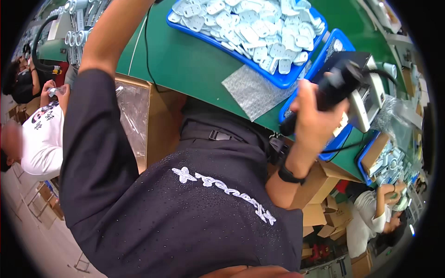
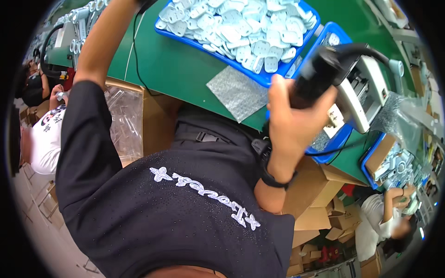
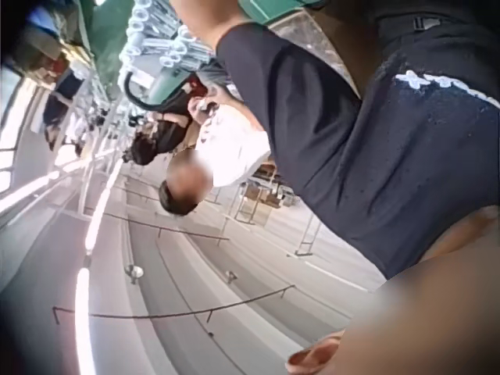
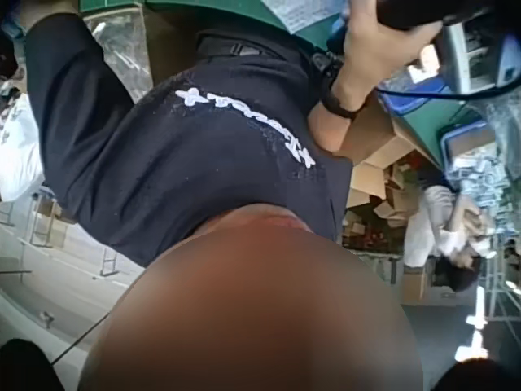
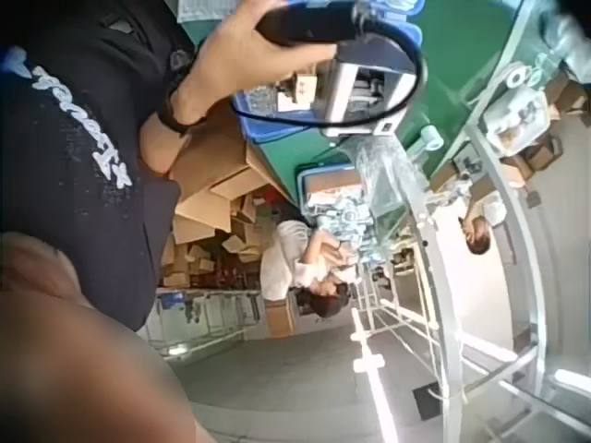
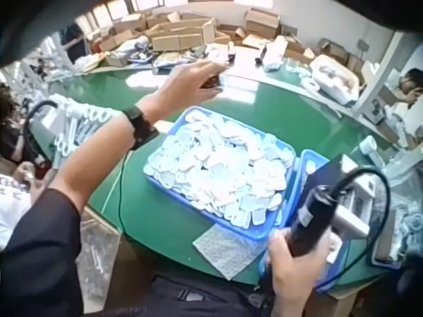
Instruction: Using an electric screwdriver to assemble small white plastic components on an electronics production line.
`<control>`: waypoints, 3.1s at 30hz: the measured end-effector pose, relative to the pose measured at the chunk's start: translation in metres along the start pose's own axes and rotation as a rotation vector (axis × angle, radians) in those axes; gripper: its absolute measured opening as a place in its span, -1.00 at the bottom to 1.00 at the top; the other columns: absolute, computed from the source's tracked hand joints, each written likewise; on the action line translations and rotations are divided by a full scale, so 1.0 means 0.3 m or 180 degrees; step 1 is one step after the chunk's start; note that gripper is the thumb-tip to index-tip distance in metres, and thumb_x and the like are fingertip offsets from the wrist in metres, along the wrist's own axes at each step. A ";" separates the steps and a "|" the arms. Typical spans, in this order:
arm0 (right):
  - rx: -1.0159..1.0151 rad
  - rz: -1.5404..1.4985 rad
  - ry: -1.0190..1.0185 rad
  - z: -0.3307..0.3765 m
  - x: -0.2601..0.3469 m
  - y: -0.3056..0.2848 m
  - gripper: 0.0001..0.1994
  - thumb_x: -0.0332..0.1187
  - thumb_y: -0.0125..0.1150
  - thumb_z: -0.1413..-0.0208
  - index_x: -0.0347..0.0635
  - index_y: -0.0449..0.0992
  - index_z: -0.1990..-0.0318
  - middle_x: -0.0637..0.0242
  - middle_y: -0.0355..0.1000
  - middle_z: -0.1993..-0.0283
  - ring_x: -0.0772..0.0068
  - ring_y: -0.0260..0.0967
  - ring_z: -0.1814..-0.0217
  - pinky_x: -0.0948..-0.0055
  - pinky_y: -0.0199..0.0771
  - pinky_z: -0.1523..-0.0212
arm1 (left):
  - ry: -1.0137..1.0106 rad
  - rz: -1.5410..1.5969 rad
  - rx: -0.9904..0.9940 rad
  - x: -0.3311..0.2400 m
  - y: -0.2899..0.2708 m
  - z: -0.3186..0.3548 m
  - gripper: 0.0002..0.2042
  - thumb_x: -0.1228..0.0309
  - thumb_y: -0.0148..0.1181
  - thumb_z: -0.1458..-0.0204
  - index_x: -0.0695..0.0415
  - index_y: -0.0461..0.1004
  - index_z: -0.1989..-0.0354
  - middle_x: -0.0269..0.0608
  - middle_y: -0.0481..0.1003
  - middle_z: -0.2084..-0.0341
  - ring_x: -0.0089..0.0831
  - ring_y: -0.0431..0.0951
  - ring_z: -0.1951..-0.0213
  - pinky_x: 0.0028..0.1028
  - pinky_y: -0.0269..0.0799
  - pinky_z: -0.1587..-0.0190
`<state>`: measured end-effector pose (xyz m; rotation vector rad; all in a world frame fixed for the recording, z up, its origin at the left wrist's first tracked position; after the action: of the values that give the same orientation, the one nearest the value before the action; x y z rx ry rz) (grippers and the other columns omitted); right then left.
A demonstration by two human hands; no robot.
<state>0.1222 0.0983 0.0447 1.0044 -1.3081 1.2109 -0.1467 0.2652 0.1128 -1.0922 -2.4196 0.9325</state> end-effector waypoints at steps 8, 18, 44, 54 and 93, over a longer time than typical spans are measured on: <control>0.0524 0.2793 0.0171 -0.045 -0.166 0.135 -0.32 -0.18 0.48 0.07 -0.32 0.29 -0.14 -0.12 0.56 0.25 -0.03 0.59 0.15 0.12 0.50 0.11 | -0.0049 -0.0606 0.1805 0.288 0.511 0.163 -0.79 0.34 0.19 0.06 0.02 0.61 0.24 -0.23 0.60 0.32 -0.27 0.60 0.14 -0.16 0.45 0.05; 0.0574 0.2843 0.0025 -0.040 -0.174 0.147 -0.37 -0.28 0.41 -0.01 -0.30 0.28 -0.20 -0.10 0.58 0.28 -0.02 0.61 0.17 0.18 0.52 0.15 | -0.1092 -0.0510 -0.0231 0.226 0.077 0.217 -0.71 0.35 0.28 -0.01 0.02 0.58 0.05 -0.20 0.57 0.10 -0.19 0.52 -0.07 -0.23 0.36 -0.19; 0.0475 0.0898 -0.0201 -0.069 -0.063 0.094 -0.40 -0.55 0.36 0.05 -0.24 0.35 -0.21 0.14 0.55 0.26 0.49 0.46 0.40 0.52 0.47 0.34 | -0.3110 0.0077 -0.2361 -0.259 -0.697 0.843 -0.53 0.38 0.36 -0.12 0.28 0.32 -0.12 -0.05 0.54 0.15 -0.35 0.57 0.12 -0.40 0.48 0.00; 0.0000 -0.0263 -0.0640 0.063 0.052 -0.005 -0.25 -0.71 0.32 0.05 -0.36 0.12 -0.33 0.09 0.54 0.24 0.56 0.40 0.40 0.58 0.42 0.39 | -0.3572 0.4274 -0.0285 -0.758 0.031 0.364 -0.47 0.14 0.12 -0.23 0.32 0.24 -0.18 -0.02 0.46 0.12 -0.26 0.50 0.10 -0.33 0.42 0.05; 0.0547 0.0285 -0.1270 0.202 0.055 -0.084 -0.52 -0.28 0.31 -0.13 -0.26 0.25 -0.10 0.18 0.37 0.28 0.24 0.38 0.31 0.25 0.49 0.19 | -0.1751 0.3725 -0.0368 -0.916 0.115 0.240 -0.61 0.17 -0.17 -0.32 0.17 0.42 0.45 -0.10 0.46 0.58 -0.03 0.50 0.48 -0.21 0.36 0.47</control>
<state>0.1364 0.0360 0.0671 1.3755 -1.5890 1.2472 0.0137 0.0432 0.0293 -2.6895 -2.0451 1.5607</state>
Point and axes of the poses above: each hand's wrist, its own z-axis away from the middle knuckle, its own y-axis out of the palm, x = y × z, the point moved 8 cm from there along -z, towards the middle knuckle
